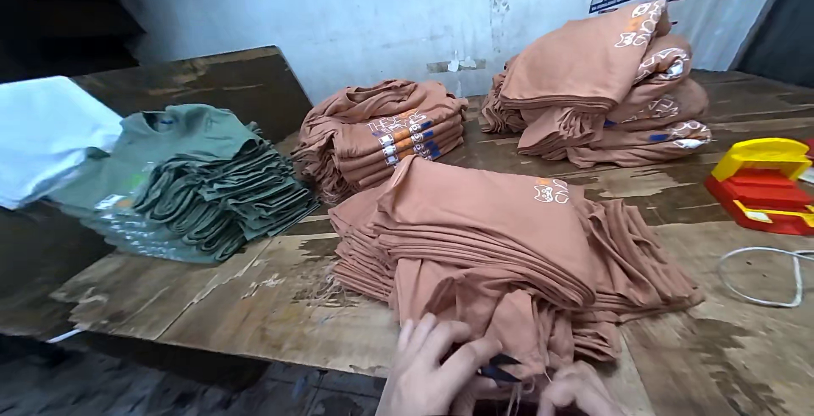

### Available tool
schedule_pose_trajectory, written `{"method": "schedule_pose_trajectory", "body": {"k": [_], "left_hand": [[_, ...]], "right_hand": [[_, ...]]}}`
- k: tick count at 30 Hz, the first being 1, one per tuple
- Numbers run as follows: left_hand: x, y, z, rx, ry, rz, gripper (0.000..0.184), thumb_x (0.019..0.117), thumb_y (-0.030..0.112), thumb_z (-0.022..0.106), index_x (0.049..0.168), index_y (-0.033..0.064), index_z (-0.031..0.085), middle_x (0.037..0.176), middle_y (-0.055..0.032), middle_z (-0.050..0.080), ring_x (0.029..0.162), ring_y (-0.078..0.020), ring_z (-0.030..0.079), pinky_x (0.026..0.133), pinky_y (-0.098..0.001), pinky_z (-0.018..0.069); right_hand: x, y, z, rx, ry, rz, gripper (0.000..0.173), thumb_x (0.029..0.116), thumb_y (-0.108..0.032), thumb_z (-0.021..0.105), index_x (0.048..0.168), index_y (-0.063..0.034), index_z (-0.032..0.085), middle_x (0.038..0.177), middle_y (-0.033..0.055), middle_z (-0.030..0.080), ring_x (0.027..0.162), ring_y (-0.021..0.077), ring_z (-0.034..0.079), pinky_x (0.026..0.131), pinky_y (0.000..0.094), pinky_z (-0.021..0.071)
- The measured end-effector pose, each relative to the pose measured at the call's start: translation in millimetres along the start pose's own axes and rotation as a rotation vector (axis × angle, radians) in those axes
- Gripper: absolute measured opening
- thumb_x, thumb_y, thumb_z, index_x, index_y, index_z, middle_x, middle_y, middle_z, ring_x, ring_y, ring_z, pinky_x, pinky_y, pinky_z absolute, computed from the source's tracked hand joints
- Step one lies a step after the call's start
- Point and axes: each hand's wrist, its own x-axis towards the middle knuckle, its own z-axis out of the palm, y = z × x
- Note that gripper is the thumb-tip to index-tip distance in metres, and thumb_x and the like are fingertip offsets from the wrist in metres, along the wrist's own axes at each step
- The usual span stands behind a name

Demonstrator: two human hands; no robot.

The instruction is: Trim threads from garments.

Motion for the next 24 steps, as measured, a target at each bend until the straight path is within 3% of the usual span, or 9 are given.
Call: {"method": "schedule_pose_trajectory", "body": {"k": [4,7,9,12,14,16,18,21,24], "left_hand": [[-2.0,-4.1,1.1,-0.091,-0.024,0.020,0.014,0.0876,0.018,0.069,0.099,0.0206,0.075,0.083,-0.0002,0.062,0.084,-0.0169,0.058,0.078,-0.0367,0.0448],[5.9,-2.8,-6.9,-0.200,0.007,0.009,0.016,0.0927,0.010,0.065,0.099,0.0206,0.075,0.104,0.0031,0.071,0.099,-0.0125,0.064,0.087,-0.0332,0.0519],[14.7,-1.5,-10.3,-0.276,0.036,-0.004,0.016,0.0953,0.007,0.060,0.099,0.0157,0.073,0.105,0.0036,0.074,0.097,-0.0105,0.066,0.086,-0.0319,0.0531],[29.9,-8.5,-8.1,-0.416,0.061,-0.117,0.014,0.0985,0.009,0.058,0.104,0.0098,0.071,0.093,0.0036,0.070,0.081,-0.0033,0.065,0.072,-0.0212,0.0569],[39.4,-12.7,-6.6,-0.562,0.016,-0.256,0.015,0.1000,0.008,0.058,0.110,0.0094,0.069,0.091,0.0031,0.070,0.075,-0.0051,0.065,0.065,-0.0218,0.0564],[46.0,-15.0,-5.2,-0.664,-0.039,-0.336,0.018,0.0999,0.008,0.058,0.116,0.0091,0.066,0.092,0.0008,0.071,0.075,-0.0094,0.067,0.066,-0.0253,0.0575],[46.9,-12.6,-6.1,-0.742,-0.064,-0.364,0.020,0.1001,0.007,0.060,0.120,0.0069,0.064,0.094,-0.0018,0.072,0.076,-0.0113,0.067,0.067,-0.0258,0.0582],[38.8,-7.4,-12.3,-0.723,-0.095,-0.355,0.035,0.0942,0.010,0.070,0.128,0.0070,0.063,0.091,0.0002,0.071,0.072,-0.0094,0.066,0.062,-0.0251,0.0563],[23.7,-0.4,-19.6,-0.526,-0.083,-0.252,0.052,0.0861,0.027,0.084,0.132,0.0084,0.067,0.109,-0.0013,0.067,0.095,-0.0088,0.065,0.081,-0.0264,0.0588]], "right_hand": [[3.2,-6.7,12.8,-0.333,0.226,-0.025,0.031,0.0859,-0.042,0.073,0.102,-0.0170,0.068,0.105,0.0028,0.064,0.107,0.0133,0.060,0.096,0.0321,0.0496],[28.0,-23.0,33.7,-0.453,0.319,-0.029,0.042,0.0862,-0.043,0.080,0.117,-0.0190,0.063,0.116,0.0037,0.057,0.113,0.0120,0.056,0.100,0.0292,0.0468],[45.9,-21.7,43.5,-0.296,0.375,-0.058,0.016,0.0901,-0.016,0.073,0.106,-0.0163,0.069,0.110,0.0007,0.067,0.109,0.0085,0.064,0.096,0.0243,0.0547],[70.0,-15.0,45.3,0.224,0.416,0.040,0.017,0.0952,0.004,0.065,0.106,-0.0051,0.074,0.102,0.0028,0.077,0.095,0.0108,0.074,0.085,0.0261,0.0634],[77.0,-7.8,41.0,0.426,0.359,0.074,0.021,0.1004,-0.006,0.061,0.121,-0.0062,0.062,0.103,0.0039,0.074,0.093,0.0125,0.072,0.083,0.0280,0.0615],[74.4,-6.2,35.3,0.290,0.238,0.038,0.040,0.0942,-0.027,0.076,0.128,-0.0107,0.062,0.117,0.0024,0.064,0.106,0.0097,0.064,0.090,0.0265,0.0573],[64.3,-10.9,31.9,-0.081,0.244,-0.027,0.033,0.0883,-0.028,0.081,0.119,-0.0164,0.074,0.115,0.0041,0.062,0.108,0.0082,0.061,0.093,0.0223,0.0548],[36.2,-13.4,17.4,-0.460,0.356,-0.181,0.013,0.0947,-0.017,0.072,0.106,-0.0204,0.079,0.093,-0.0028,0.069,0.089,0.0077,0.061,0.096,0.0311,0.0432],[18.5,-19.2,6.7,-0.496,0.368,-0.206,0.008,0.0952,-0.014,0.072,0.101,-0.0134,0.078,0.087,-0.0004,0.068,0.084,0.0106,0.061,0.094,0.0325,0.0425]]}}
